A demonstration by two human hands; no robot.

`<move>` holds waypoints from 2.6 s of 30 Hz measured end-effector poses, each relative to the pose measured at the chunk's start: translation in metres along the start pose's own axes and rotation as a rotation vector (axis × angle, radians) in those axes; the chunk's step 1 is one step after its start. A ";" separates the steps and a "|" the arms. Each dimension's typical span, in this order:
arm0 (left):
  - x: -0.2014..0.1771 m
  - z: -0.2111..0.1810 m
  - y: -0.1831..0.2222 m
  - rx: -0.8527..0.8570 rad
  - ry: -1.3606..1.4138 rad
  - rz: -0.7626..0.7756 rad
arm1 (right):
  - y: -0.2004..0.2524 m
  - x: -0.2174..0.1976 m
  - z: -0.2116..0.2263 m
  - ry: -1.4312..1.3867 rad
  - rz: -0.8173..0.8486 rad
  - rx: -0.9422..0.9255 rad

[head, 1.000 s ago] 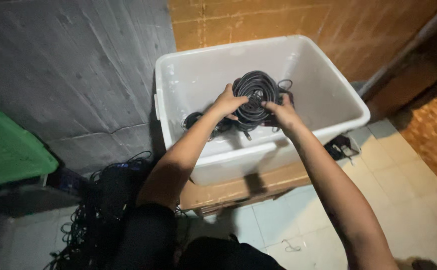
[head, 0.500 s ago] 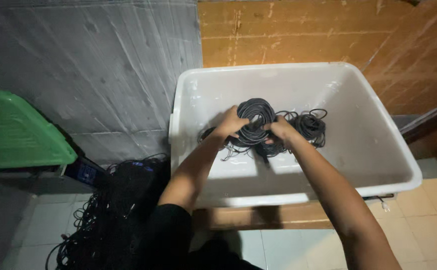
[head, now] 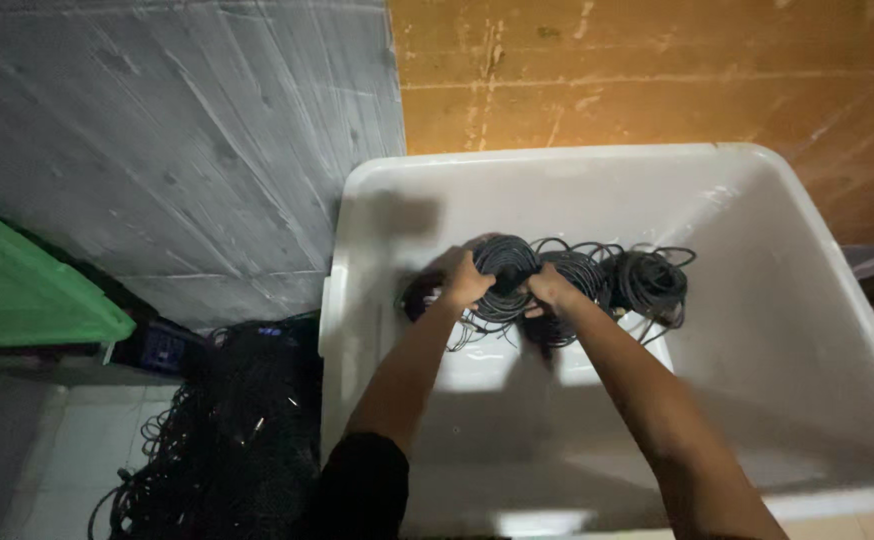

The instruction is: The person places coiled cables into a white bin, then picks up a cable from a large pile on the floor and wraps it around their hand to form a new coil.

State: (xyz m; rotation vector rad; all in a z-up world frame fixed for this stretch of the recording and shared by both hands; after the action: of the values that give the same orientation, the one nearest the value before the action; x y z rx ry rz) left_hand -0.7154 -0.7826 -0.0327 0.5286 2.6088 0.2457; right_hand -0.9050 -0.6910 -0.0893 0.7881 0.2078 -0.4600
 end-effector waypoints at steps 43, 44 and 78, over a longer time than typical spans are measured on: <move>0.024 0.018 -0.058 0.255 -0.368 -0.016 | 0.034 0.021 0.096 0.570 -0.187 -0.794; 0.014 0.012 -0.055 0.238 -0.363 -0.028 | 0.039 0.025 0.104 0.606 -0.196 -0.791; -0.421 0.116 0.519 0.307 0.498 -1.129 | 0.561 0.458 0.087 -0.165 1.229 -0.936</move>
State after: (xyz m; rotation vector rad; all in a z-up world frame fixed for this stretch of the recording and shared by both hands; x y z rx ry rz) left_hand -0.1476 -0.4719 0.1712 -1.0569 2.9552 -0.4499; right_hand -0.2355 -0.5562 0.1671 -0.1378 -0.2300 0.7193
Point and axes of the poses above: each hand's wrist, its own y-axis away from the middle knuckle, its own x-axis out of the palm, z = x × y, the point moved 9 cm from there along -y, towards the middle knuckle, and after that the axes turned 6 degrees about -z, right-handed, at the moved point
